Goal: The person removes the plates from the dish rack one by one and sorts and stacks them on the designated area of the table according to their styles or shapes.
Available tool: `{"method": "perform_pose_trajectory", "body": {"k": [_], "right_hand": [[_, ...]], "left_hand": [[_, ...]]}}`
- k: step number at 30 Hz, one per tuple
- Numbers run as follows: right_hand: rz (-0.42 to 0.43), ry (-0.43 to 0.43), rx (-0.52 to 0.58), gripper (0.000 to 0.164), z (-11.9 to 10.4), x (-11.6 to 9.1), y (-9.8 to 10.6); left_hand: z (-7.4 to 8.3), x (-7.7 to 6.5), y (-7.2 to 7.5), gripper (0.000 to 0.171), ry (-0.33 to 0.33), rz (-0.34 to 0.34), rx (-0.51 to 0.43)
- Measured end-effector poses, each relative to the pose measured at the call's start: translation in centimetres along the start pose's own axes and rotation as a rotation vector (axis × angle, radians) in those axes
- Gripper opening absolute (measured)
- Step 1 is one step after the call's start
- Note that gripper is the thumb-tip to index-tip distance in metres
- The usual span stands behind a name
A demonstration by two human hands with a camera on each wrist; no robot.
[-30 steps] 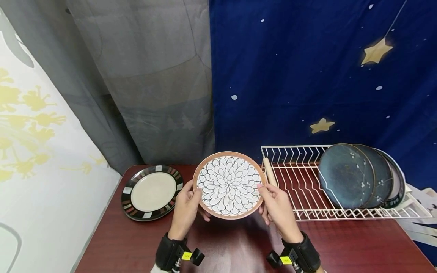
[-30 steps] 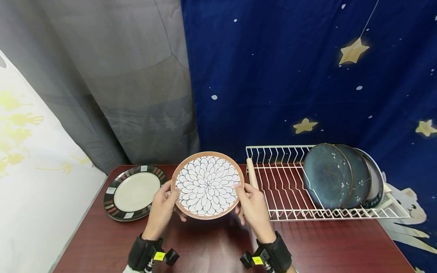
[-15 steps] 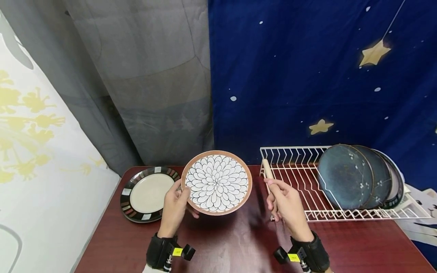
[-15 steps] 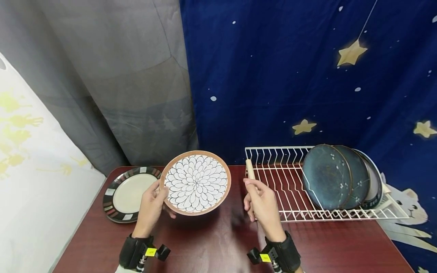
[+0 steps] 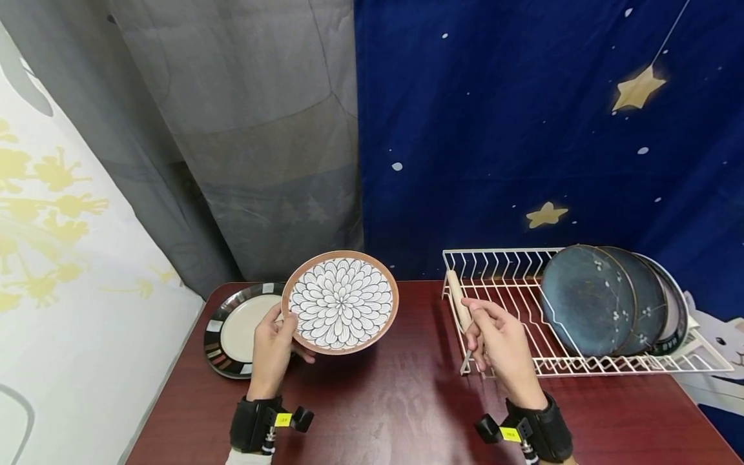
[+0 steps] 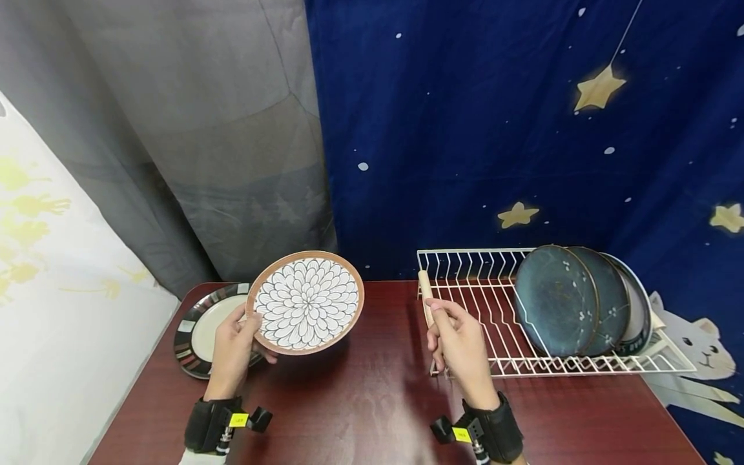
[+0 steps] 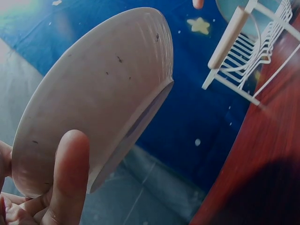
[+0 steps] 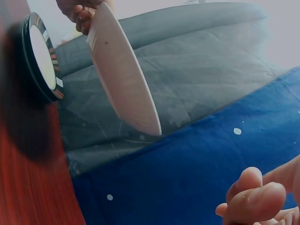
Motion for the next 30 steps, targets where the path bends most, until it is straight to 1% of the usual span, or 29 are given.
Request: {"method": "perform_pose_trajectory", "body": {"k": [5, 9, 12, 18, 24, 28, 30], "right_hand": [[0.022, 0.010, -0.004, 0.037, -0.3, 0.0, 0.2], [0.050, -0.005, -0.003, 0.038, -0.4, 0.0, 0.6], [0.063, -0.014, -0.016, 0.036, -0.5, 0.2, 1.0], [0.104, 0.009, 0.000, 0.035, -0.9, 0.5, 2.4], [0.145, 0.024, 0.011, 0.035, -1.0, 0.8, 3.9], [0.168, 0.041, 0.015, 0.035, -1.2, 0.9, 4.8], [0.189, 0.054, -0.002, 0.035, -1.3, 0.9, 5.2]], "left_hand": [[-0.6, 0.3, 1.3, 0.039, 0.012, 0.027, -0.006], [-0.9, 0.5, 2.2, 0.041, 0.009, 0.043, -0.011], [-1.1, 0.6, 2.8, 0.038, 0.006, 0.062, -0.019], [-2.6, 1.2, 4.3, 0.036, 0.017, 0.109, -0.032], [-3.5, 1.4, 5.4, 0.038, 0.003, 0.146, -0.004], [-3.7, 1.3, 6.2, 0.039, 0.021, 0.179, 0.042], [-3.8, 1.2, 6.5, 0.041, 0.031, 0.194, 0.056]]}}
Point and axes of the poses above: each hand's wrist, its own x-axis towards the middle knuckle, its own y-axis out of the back of the hand, z = x × y, the point moved 6 cm from there along x, towards the middle knuckle, and after that the axes turned 14 degrees about x, right-handed, at the moved point
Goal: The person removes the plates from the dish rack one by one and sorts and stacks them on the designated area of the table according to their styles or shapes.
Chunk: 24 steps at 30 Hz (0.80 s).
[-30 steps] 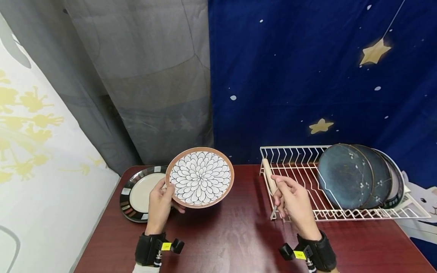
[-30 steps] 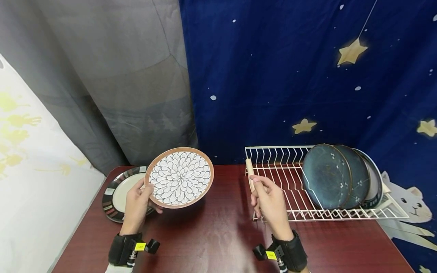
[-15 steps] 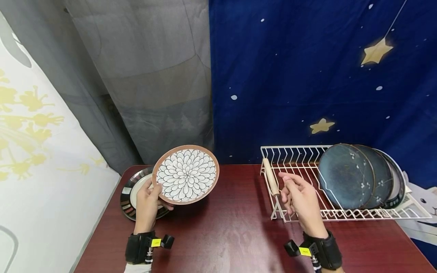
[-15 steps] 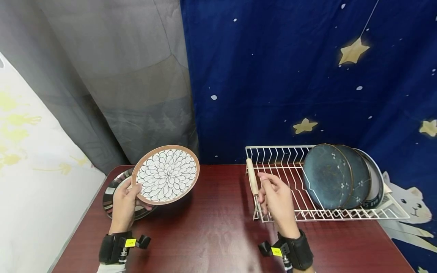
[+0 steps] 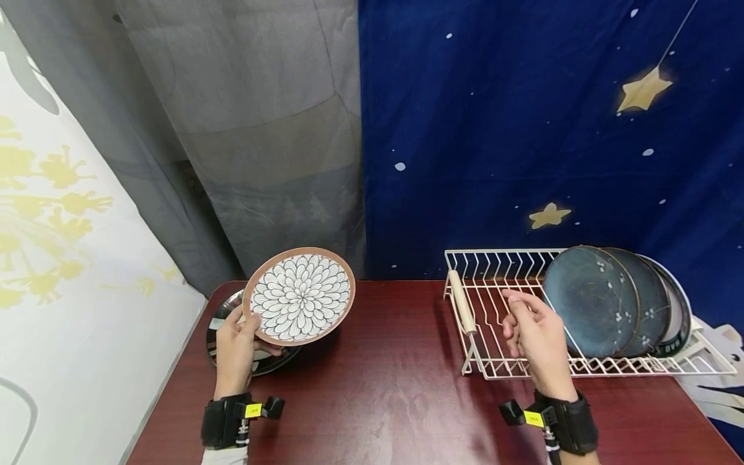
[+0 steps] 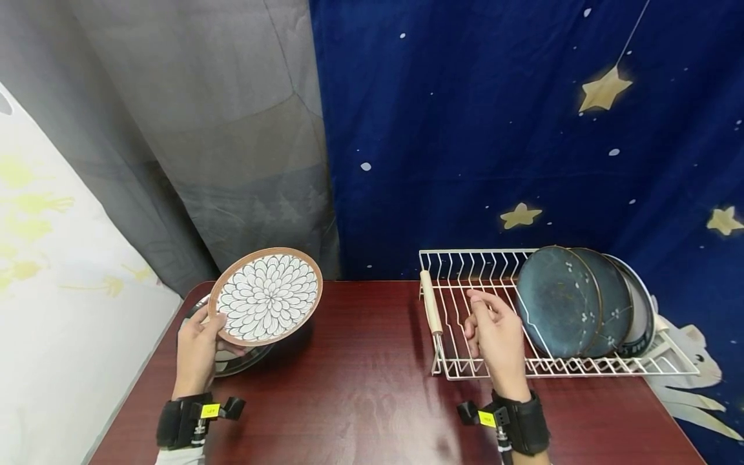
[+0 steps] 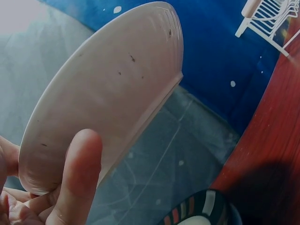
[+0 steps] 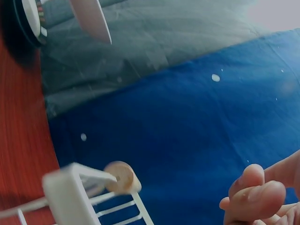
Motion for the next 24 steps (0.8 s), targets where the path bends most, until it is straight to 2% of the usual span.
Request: {"method": "perform_pose_trajectory", "body": {"k": [7, 12, 18, 24], "right_hand": [[0.108, 0.074, -0.109, 0.032, -0.6, 0.4, 1.8], [0.182, 0.150, -0.327, 0.030, -1.5, 0.4, 3.0], [0.240, 0.245, -0.517, 0.026, -2.6, 0.2, 3.9], [0.273, 0.295, -0.571, 0.024, -3.2, 0.1, 4.7]], "left_hand": [[-0.7, 0.2, 1.0, 0.043, 0.025, 0.027, 0.000], [-1.3, 0.4, 1.7, 0.043, 0.028, 0.046, 0.003], [-2.3, 0.6, 2.5, 0.039, 0.041, 0.067, 0.016], [-3.4, 0.8, 3.3, 0.036, 0.077, 0.093, 0.026]]}}
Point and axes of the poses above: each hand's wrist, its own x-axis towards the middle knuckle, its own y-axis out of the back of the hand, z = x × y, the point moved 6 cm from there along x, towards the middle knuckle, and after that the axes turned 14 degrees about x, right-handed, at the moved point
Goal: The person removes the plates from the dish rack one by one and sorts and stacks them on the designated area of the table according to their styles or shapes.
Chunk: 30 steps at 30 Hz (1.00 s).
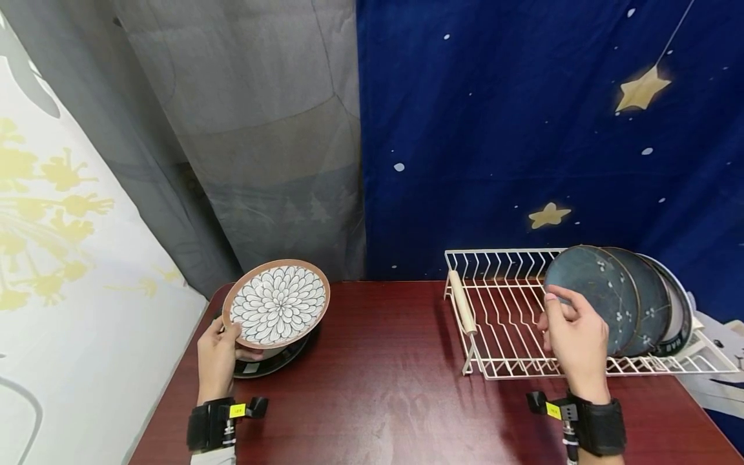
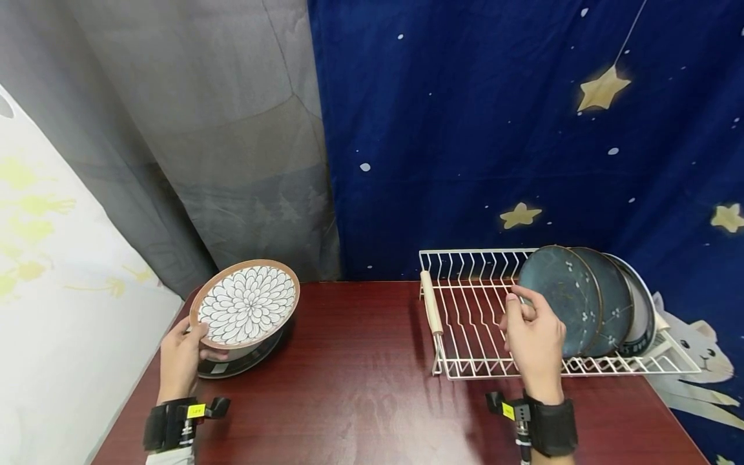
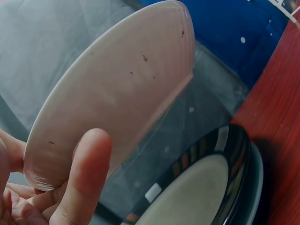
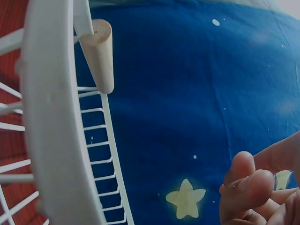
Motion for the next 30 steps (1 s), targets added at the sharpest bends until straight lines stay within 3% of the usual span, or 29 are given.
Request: {"method": "perform_pose_trajectory", "body": {"k": [11, 15, 22, 30], "right_hand": [[0.079, 0.090, -0.109, 0.025, 0.0, 0.3, 1.7], [0.171, 0.140, -0.171, 0.027, 0.0, 0.4, 2.6], [0.433, 0.262, -0.292, 0.028, -0.3, 0.4, 4.7], [0.499, 0.245, -0.347, 0.039, 0.6, 0.8, 6.4]], "left_hand": [[-1.6, 0.3, 1.1, 0.039, 0.087, 0.016, 0.086], [-1.9, 0.5, 1.3, 0.042, 0.097, 0.013, 0.096], [-2.7, 0.6, 1.3, 0.049, 0.113, 0.000, 0.123], [-3.1, 0.7, 1.3, 0.049, 0.114, -0.017, 0.147]]}}
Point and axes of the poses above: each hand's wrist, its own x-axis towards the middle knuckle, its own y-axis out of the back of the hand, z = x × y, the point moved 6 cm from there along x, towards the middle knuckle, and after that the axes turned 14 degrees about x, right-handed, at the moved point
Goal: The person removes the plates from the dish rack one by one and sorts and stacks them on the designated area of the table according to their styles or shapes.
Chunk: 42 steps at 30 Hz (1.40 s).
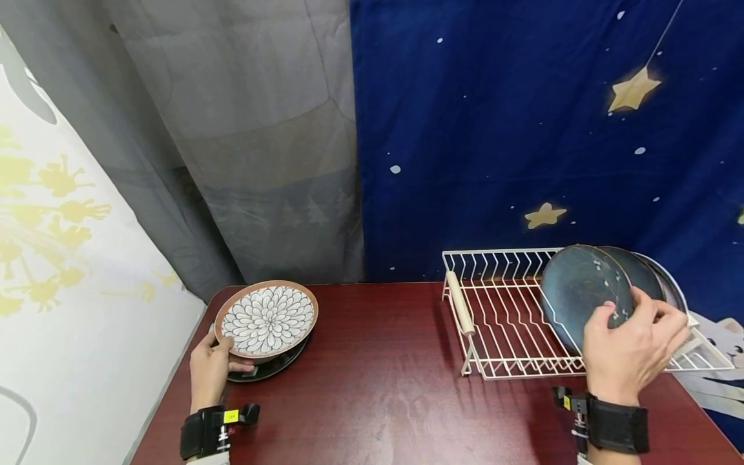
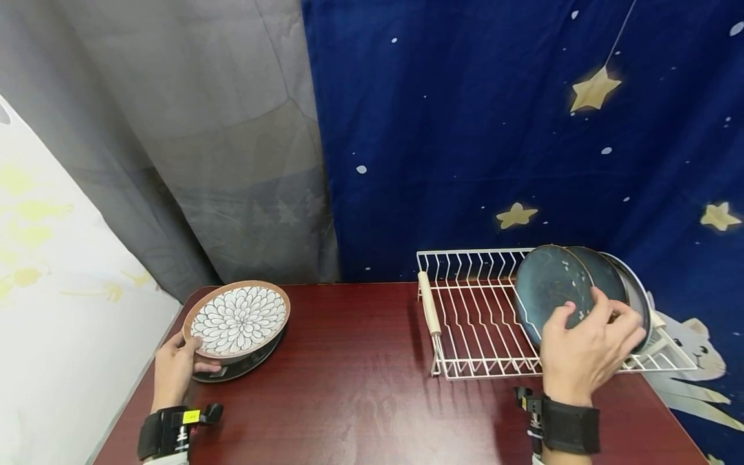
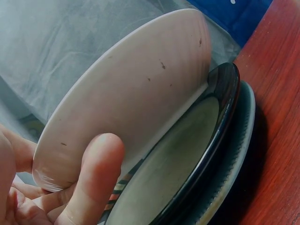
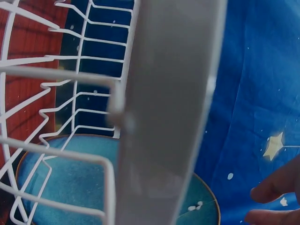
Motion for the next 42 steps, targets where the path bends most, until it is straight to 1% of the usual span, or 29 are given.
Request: {"method": "perform_pose_trajectory", "body": {"k": [3, 6, 10, 13, 17, 20, 23, 28, 32, 35, 39, 42], "right_hand": [[-0.009, -0.032, -0.015, 0.040, 0.7, 0.1, -0.1], [-0.025, -0.082, -0.015, 0.041, 1.2, -0.1, -0.3], [-0.069, -0.151, -0.027, 0.043, 1.8, -0.3, -0.6], [-0.095, -0.179, -0.034, 0.043, 2.1, -0.4, -0.7], [-0.105, -0.189, -0.040, 0.042, 2.4, -0.4, -0.8], [-0.104, -0.202, -0.044, 0.041, 2.5, -0.4, -0.8], [-0.085, -0.209, -0.043, 0.040, 2.5, -0.5, -0.6], [-0.048, -0.189, -0.043, 0.038, 2.7, -0.3, -0.4], [-0.050, -0.203, -0.059, 0.040, 3.1, -0.4, -0.3], [-0.056, -0.213, -0.067, 0.040, 3.3, -0.4, -0.2], [-0.058, -0.207, -0.068, 0.040, 3.4, -0.4, -0.1], [-0.063, -0.220, -0.072, 0.041, 3.5, -0.3, -0.2]], "left_hand": [[-0.1, 0.1, 0.0, 0.049, 0.005, -0.001, -0.003], [-0.1, 0.1, 0.0, 0.048, 0.011, 0.001, -0.001], [-0.2, 0.2, 0.0, 0.047, 0.013, -0.004, 0.006], [-0.3, 0.4, -0.1, 0.046, 0.006, -0.006, 0.002], [-0.5, 0.5, 0.0, 0.045, -0.001, -0.001, -0.003], [-0.7, 0.5, 0.1, 0.046, 0.010, 0.006, 0.008], [-0.9, 0.5, 0.3, 0.047, 0.028, 0.010, 0.028], [-1.1, 0.5, 0.4, 0.048, 0.039, 0.006, 0.047], [-1.4, 0.6, 0.6, 0.051, 0.051, 0.023, 0.089], [-1.7, 0.7, 1.0, 0.054, 0.071, 0.037, 0.145], [-2.2, 1.0, 1.2, 0.058, 0.089, 0.036, 0.204], [-2.5, 1.0, 1.5, 0.058, 0.101, 0.039, 0.262]]}}
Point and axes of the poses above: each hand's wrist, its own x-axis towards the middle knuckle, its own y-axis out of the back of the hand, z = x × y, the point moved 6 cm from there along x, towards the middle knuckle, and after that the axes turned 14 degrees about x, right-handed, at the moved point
